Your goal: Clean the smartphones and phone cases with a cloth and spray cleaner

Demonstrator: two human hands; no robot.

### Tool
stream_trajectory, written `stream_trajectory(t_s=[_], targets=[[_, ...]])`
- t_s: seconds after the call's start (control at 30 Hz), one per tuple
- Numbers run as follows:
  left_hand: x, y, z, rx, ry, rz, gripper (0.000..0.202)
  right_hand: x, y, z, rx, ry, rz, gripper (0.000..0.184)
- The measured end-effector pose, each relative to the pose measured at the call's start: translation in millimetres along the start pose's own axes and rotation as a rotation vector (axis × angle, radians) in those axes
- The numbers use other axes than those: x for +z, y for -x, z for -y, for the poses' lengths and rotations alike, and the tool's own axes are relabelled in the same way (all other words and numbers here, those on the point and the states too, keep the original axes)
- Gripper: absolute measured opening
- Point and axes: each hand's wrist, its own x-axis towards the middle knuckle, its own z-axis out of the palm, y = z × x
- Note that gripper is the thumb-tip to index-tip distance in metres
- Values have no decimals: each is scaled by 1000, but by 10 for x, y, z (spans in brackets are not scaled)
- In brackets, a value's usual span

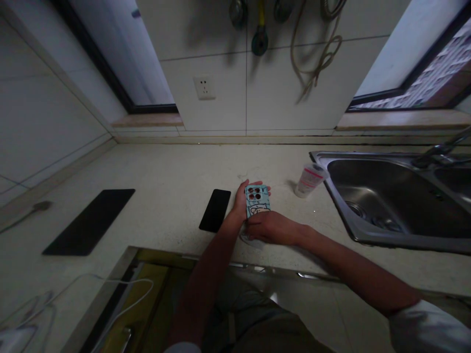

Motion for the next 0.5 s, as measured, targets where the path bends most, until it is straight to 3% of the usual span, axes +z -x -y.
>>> stream_trajectory(t_s=[0.23,0.4,0.5], targets=[[48,-1,-22,-60,40,16,48,-283,218,-386,242,-21,-101,18],[29,-24,-24,-36,32,-3,50,-210,226,-488,429,68,-288,20],[35,-24,-31,-59,28,5,50,-103,158,-401,408,107,-349,20]])
